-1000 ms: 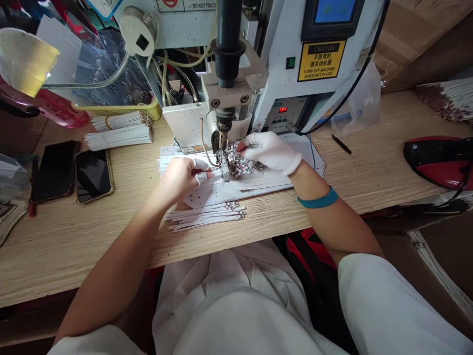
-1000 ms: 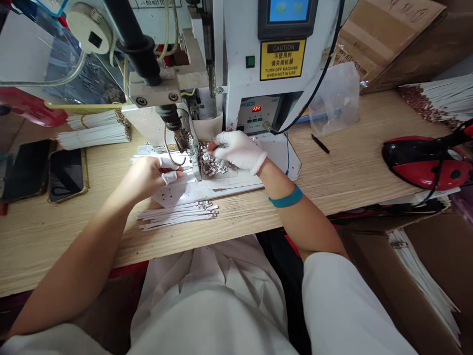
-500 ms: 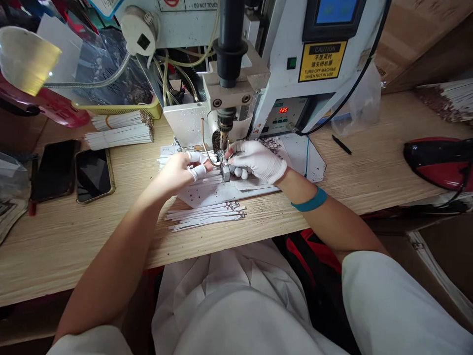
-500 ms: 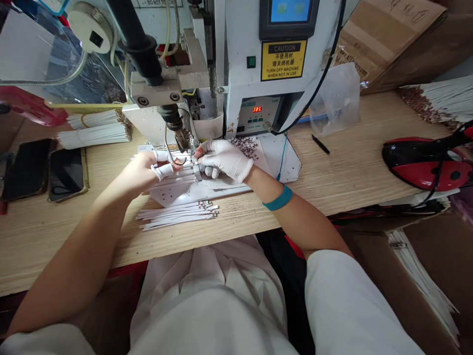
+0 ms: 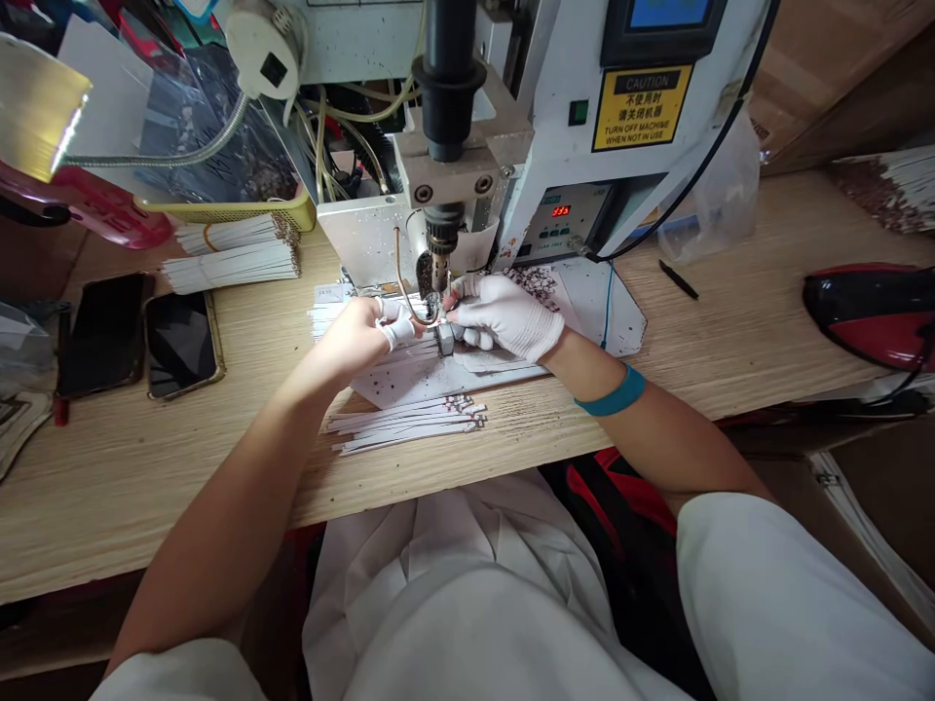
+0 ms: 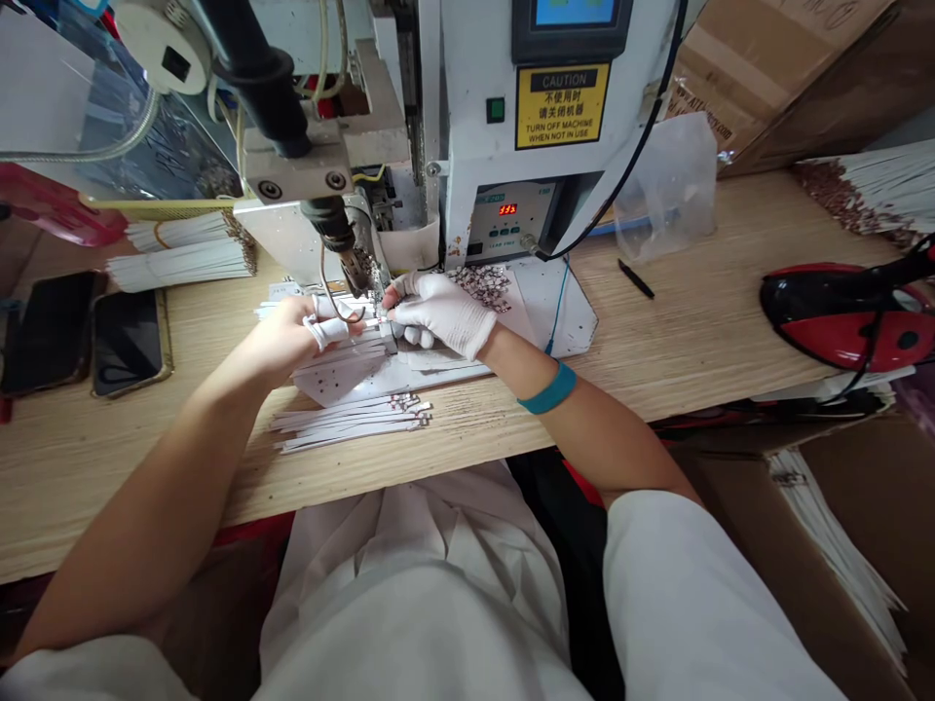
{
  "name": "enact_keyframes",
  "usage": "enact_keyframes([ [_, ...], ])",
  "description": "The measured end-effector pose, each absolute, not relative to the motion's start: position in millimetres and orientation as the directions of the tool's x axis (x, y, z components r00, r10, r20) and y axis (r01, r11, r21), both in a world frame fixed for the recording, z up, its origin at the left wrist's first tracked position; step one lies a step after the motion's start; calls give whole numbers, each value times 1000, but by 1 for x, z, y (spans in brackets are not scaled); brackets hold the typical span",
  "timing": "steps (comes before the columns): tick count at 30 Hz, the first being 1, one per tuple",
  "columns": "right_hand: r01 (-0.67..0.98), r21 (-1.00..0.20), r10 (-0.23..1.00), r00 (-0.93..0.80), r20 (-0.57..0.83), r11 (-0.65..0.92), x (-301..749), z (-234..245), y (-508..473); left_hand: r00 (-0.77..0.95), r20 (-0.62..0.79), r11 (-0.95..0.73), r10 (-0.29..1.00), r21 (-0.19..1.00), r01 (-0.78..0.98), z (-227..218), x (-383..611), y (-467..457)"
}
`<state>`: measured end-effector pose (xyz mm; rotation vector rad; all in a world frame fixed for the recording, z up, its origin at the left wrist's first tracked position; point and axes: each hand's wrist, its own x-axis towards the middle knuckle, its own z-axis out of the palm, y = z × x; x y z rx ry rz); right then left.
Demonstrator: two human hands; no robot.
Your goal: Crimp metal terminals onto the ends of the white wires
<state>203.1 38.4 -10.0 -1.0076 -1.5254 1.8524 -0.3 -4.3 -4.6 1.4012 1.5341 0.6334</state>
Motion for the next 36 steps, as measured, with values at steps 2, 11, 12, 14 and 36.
enact_keyframes([
  [2, 45, -972, 783, -584, -214, -232, 204, -10, 38, 85, -287, 219, 954, 861, 459, -5, 0, -4],
  [11, 7, -971, 773, -604, -193, -237, 205, -16, 43, 77, -287, 228, 955, 874, 428, -6, 1, -3],
  [12, 3, -970, 768, -611, -193, -242, 205, -17, 43, 68, -289, 231, 955, 868, 440, -6, 1, -3],
  [14, -5, -967, 761, -618, -196, -253, 205, -18, 44, 52, -299, 243, 953, 855, 458, -5, 1, -4],
  [36, 238, -969, 919, -393, -31, 70, 243, 0, 66, 98, -292, 218, 951, 863, 456, 13, -3, -10],
])
